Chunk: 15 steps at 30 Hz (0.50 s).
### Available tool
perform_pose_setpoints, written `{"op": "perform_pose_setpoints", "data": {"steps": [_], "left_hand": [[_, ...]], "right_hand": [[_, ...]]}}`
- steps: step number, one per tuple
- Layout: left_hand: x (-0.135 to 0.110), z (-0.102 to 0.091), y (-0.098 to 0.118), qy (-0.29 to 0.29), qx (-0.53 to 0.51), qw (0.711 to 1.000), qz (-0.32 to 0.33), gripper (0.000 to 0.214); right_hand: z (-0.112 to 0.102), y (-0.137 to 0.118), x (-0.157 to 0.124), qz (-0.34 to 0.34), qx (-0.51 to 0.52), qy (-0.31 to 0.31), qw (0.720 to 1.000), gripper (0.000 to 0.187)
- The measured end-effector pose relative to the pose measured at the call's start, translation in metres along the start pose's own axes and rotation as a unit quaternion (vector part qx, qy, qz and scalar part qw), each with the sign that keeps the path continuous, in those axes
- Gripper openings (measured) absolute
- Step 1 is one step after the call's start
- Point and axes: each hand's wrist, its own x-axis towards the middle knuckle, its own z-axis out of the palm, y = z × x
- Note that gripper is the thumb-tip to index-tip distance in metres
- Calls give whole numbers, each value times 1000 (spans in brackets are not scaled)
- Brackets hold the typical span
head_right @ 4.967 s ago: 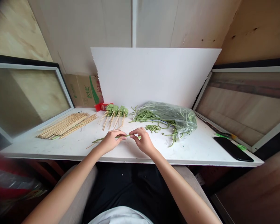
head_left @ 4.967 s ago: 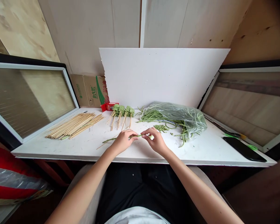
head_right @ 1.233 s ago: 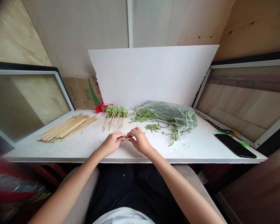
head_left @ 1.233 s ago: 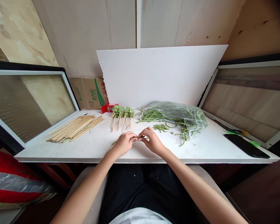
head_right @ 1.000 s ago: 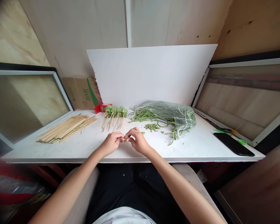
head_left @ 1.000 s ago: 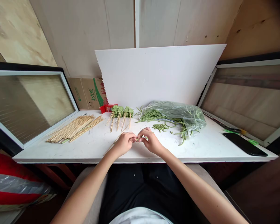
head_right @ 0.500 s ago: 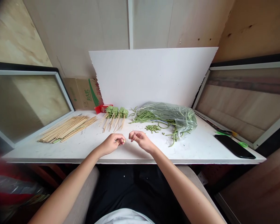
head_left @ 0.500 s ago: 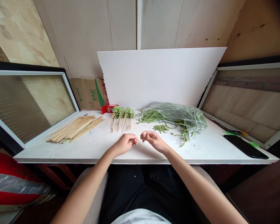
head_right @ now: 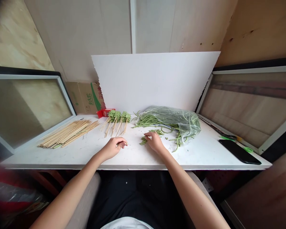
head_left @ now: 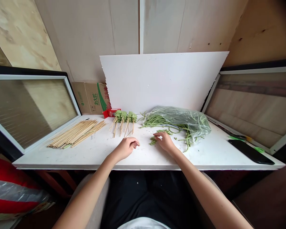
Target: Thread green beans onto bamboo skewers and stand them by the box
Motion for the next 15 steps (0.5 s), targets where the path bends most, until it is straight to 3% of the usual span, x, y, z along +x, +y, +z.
{"op": "perform_pose_setpoints", "data": {"steps": [7, 13, 15], "left_hand": [[0, 1, 1, -1, -2, 1000, 12, 23], [-1, 1, 0, -3, 9, 1000, 20, 24], [0, 3, -3, -3, 13, 1000, 25, 25]], "right_hand": [[0, 0, -1, -60, -22, 2, 998, 19], [-22, 1, -3, -114, -11, -107, 988, 10], [-24, -1, -5, -116, -26, -112, 987, 8]]}}
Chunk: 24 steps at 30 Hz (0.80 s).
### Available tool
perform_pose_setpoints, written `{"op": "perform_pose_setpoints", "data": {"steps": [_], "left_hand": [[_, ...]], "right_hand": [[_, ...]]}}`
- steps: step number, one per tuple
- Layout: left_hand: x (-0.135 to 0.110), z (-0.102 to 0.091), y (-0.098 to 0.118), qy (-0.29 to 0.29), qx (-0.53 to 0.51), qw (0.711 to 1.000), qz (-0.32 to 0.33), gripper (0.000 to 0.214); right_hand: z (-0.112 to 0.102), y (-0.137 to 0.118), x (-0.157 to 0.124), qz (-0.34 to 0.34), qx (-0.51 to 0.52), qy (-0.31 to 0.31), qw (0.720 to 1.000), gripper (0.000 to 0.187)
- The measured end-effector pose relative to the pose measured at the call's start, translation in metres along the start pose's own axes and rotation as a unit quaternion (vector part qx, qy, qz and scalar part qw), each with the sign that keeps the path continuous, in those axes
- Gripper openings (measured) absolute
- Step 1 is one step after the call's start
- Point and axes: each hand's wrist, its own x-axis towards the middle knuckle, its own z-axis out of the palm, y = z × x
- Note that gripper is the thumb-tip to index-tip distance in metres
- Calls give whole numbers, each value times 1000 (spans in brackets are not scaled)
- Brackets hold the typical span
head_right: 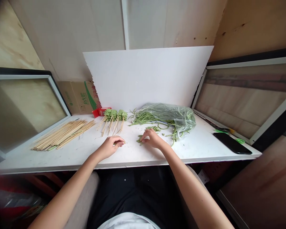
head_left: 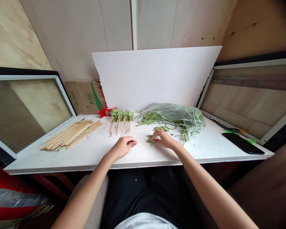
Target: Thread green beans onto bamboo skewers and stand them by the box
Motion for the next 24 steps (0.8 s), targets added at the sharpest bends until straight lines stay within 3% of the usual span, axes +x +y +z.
{"op": "perform_pose_setpoints", "data": {"steps": [10, 14, 18, 24], "left_hand": [[1, 5, -5, 8, 22, 1000, -2, 21], [0, 5, -3, 6, 35, 999, 19, 32], [-1, 5, 0, -1, 46, 999, 28, 38], [0, 5, 2, -1, 41, 999, 19, 33]], "right_hand": [[-1, -13, -1, 7, 13, 60, 998, 13], [-7, -21, 2, 32, 28, 85, 995, 23], [-11, -27, 2, 34, 44, 65, 996, 23], [-7, -24, -3, 63, 28, -11, 998, 28]]}}
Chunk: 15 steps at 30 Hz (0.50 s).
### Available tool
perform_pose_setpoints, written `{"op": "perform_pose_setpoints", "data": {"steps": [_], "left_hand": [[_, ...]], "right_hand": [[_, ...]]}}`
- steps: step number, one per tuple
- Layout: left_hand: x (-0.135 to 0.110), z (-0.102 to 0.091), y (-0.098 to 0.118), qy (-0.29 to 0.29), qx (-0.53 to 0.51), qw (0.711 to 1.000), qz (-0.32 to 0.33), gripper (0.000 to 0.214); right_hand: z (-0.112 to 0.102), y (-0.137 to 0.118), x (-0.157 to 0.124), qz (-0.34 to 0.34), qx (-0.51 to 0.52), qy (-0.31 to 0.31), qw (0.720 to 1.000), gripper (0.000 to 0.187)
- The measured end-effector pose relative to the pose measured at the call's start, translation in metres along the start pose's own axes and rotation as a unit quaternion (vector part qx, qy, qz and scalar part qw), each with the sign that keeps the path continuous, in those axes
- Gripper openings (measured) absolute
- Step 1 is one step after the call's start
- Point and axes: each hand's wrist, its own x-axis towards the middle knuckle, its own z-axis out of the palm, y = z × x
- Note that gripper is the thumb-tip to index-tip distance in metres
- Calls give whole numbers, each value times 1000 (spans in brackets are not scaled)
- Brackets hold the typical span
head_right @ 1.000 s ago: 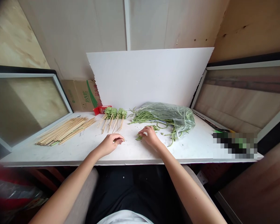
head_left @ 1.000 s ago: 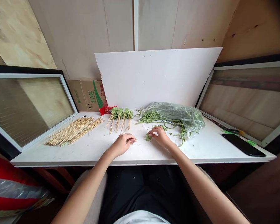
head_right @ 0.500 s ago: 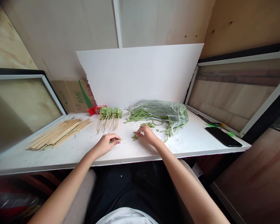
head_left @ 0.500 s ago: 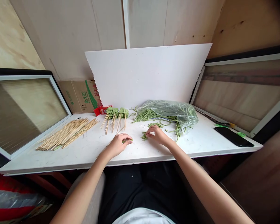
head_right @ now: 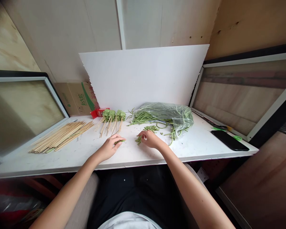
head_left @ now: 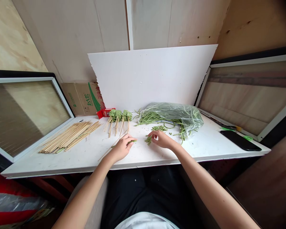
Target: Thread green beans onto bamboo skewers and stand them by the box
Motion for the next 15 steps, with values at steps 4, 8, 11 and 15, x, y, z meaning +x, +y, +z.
{"op": "perform_pose_setpoints", "data": {"steps": [4, 8, 11, 15], "left_hand": [[0, 0, -1, -2, -7, 1000, -2, 32], [0, -1, -1, -2, -10, 1000, -7, 31], [0, -2, -1, -5, -7, 1000, -10, 31], [0, -2, -2, -5, -4, 1000, -5, 32]], "right_hand": [[8, 4, 1, -16, 36, 3, 999, 33], [8, 3, 2, -18, 53, 5, 998, 37], [4, -2, 2, 11, 44, -6, 999, 40], [2, -15, 0, 52, 35, -63, 996, 40]]}}
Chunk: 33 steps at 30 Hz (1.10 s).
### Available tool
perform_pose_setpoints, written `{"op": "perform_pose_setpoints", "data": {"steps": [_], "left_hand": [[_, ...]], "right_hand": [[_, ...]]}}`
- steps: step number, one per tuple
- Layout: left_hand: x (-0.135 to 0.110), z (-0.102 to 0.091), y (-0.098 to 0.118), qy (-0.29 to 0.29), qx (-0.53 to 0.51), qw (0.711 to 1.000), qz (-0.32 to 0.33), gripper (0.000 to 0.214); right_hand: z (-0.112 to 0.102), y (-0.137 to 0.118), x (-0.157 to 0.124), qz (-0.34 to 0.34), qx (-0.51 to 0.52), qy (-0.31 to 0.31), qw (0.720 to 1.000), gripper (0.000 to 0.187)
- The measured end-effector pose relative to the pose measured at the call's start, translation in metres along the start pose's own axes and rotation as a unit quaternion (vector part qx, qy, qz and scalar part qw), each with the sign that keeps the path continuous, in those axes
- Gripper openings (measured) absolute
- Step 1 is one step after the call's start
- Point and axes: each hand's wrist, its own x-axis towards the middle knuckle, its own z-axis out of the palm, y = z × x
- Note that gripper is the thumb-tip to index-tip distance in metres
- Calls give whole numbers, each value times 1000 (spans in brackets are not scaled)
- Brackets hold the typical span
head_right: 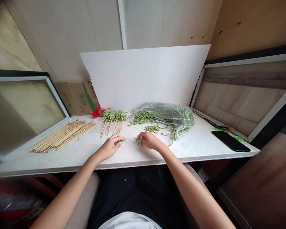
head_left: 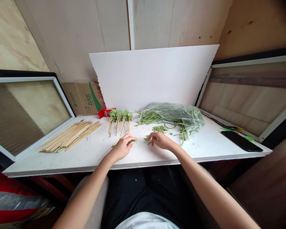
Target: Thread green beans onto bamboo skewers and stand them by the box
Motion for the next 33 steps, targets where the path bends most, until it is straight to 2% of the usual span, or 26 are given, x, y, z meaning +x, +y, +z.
{"op": "perform_pose_setpoints", "data": {"steps": [2, 5, 7, 12, 18, 19, 21, 23, 25, 30, 33], "left_hand": [[0, -1, -1, 0, -1, 1000, 2, 32], [-1, -2, -2, -1, -2, 1000, 0, 33], [-2, -3, -3, -1, -1, 1000, -7, 34], [-2, -2, -3, -2, 7, 1000, -12, 32], [0, -1, 1, -5, 5, 1000, -7, 31], [0, -1, 1, -6, 5, 1000, -9, 31], [0, -2, 0, -6, 6, 1000, -11, 31], [-1, -3, -1, -4, 7, 1000, -12, 31], [-1, -4, -1, -1, 6, 1000, -9, 32], [-1, -4, 1, -1, 7, 1000, -5, 32], [-1, -3, 1, -5, 5, 1000, -8, 32]], "right_hand": [[-1, -8, -1, 53, -42, 22, 997, 41], [-11, -17, -4, 172, -148, 137, 964, 45], [-22, -21, -6, 204, -151, 165, 953, 45], [-41, -9, -6, 190, -37, 132, 972, 39], [-27, 12, -2, 242, -7, 39, 969, 48], [-25, 12, -3, 236, -7, 49, 971, 51], [-24, 8, -4, 213, -37, 115, 970, 53], [-26, 3, -4, 191, -75, 193, 959, 48], [-29, -1, -4, 185, -69, 223, 954, 40], [-30, 8, -1, 187, -26, 195, 962, 37], [-22, 18, 1, 197, -28, 127, 972, 40]]}}
